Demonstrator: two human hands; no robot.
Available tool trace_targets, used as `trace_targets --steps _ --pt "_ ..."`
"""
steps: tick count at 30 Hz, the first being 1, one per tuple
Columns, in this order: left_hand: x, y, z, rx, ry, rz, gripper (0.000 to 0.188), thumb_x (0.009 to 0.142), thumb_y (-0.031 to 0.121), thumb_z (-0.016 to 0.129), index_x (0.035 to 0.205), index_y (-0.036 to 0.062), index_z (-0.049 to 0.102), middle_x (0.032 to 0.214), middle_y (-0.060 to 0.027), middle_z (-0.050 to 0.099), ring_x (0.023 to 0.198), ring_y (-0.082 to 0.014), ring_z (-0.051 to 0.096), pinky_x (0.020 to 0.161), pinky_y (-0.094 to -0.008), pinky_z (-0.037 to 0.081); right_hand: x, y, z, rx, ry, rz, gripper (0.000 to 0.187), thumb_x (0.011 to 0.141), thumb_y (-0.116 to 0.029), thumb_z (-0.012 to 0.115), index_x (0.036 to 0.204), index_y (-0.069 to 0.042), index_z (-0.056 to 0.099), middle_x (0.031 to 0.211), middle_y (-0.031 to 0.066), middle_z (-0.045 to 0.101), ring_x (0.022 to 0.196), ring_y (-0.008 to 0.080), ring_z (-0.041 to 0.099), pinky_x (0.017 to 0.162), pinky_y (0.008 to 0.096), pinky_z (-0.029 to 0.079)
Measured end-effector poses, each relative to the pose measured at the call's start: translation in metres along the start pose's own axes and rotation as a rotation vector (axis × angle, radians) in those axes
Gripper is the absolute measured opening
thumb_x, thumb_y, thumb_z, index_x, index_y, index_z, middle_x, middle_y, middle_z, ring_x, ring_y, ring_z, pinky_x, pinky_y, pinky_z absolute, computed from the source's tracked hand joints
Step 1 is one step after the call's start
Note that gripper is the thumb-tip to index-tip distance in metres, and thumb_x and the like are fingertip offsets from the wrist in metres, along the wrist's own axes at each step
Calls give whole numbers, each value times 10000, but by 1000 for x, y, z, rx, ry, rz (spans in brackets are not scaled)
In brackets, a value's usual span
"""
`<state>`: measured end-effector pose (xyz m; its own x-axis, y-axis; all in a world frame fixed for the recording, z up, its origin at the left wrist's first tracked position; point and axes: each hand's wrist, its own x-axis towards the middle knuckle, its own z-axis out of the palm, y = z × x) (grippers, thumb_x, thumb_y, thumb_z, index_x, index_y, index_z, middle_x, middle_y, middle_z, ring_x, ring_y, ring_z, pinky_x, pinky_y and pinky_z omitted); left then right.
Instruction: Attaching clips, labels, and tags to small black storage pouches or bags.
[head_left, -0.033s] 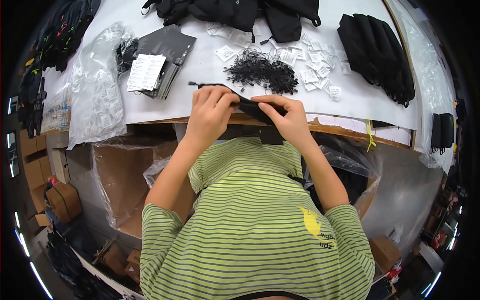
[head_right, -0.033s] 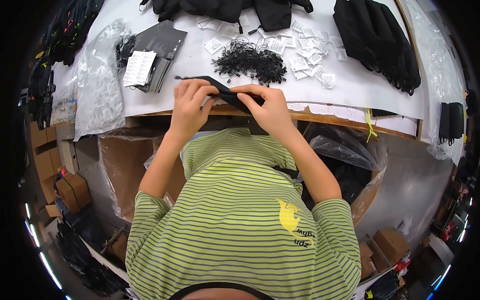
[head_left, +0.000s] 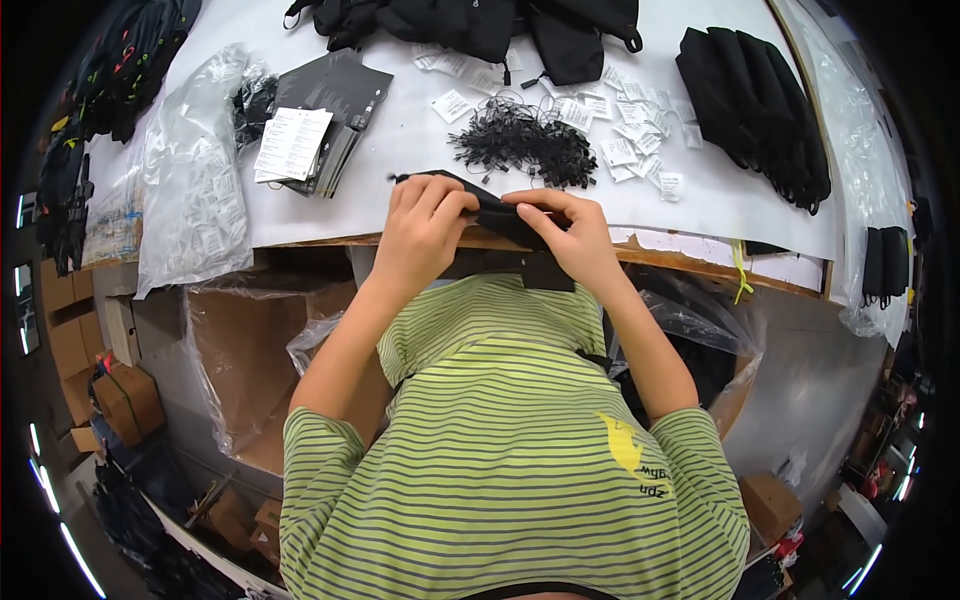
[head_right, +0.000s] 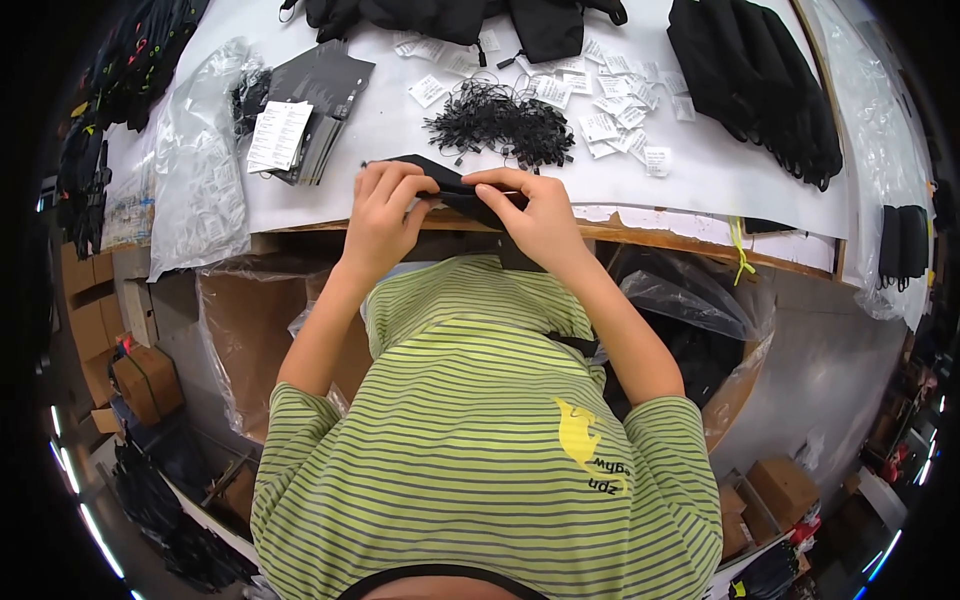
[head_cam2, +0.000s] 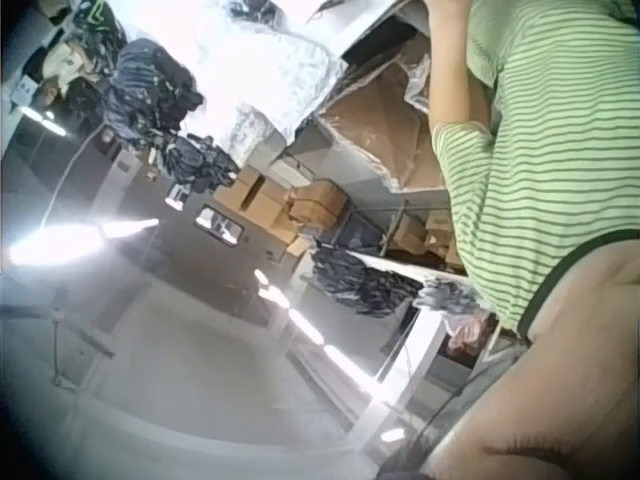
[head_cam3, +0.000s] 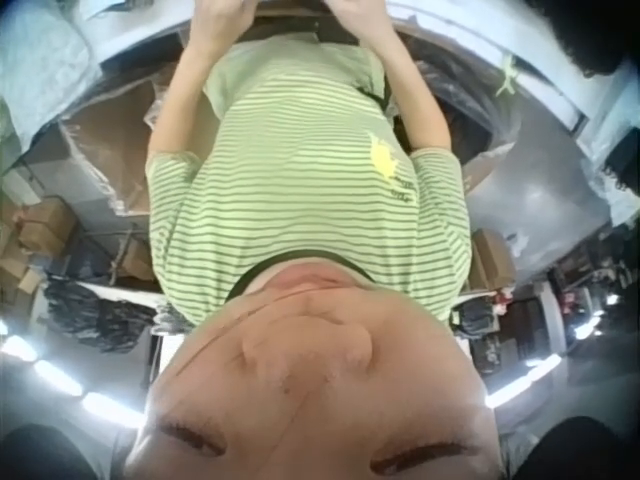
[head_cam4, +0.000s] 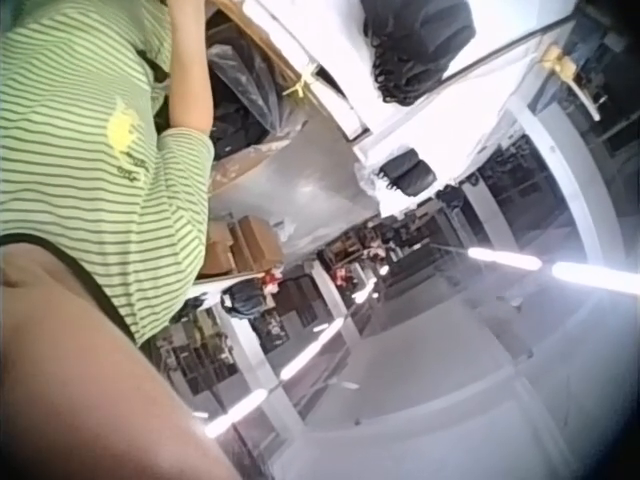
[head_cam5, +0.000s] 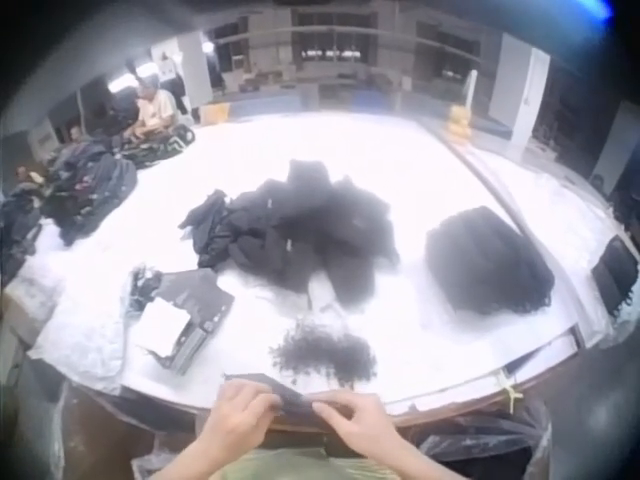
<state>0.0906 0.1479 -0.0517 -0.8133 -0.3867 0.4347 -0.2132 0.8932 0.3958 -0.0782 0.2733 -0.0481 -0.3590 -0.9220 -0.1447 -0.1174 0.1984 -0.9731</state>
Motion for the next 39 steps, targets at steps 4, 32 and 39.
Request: trace_targets --steps 4,32,39 --pt "-10 -1 2 -67 -21 22 238 672 3 654 889 71 583 949 -38 581 929 -251 535 824 -378 412 1 7 4 -39 90 -44 158 872 -114 622 985 -33 696 811 69 701 700 117 645 631 233 482" --pt "-9 15 -10 -98 -186 69 256 639 56 687 873 59 585 837 -36 592 754 -213 587 677 -339 453 -8 -12 17 -282 198 -168 101 859 -78 632 923 -21 685 773 83 683 655 144 633 617 241 478" --pt "1 41 -41 -374 -873 -272 240 774 140 643 970 24 567 816 -175 634 776 -338 616 657 -438 461 -7 -16 23 -281 25 -283 87 829 -63 644 891 -19 686 779 90 683 658 186 645 613 259 493"
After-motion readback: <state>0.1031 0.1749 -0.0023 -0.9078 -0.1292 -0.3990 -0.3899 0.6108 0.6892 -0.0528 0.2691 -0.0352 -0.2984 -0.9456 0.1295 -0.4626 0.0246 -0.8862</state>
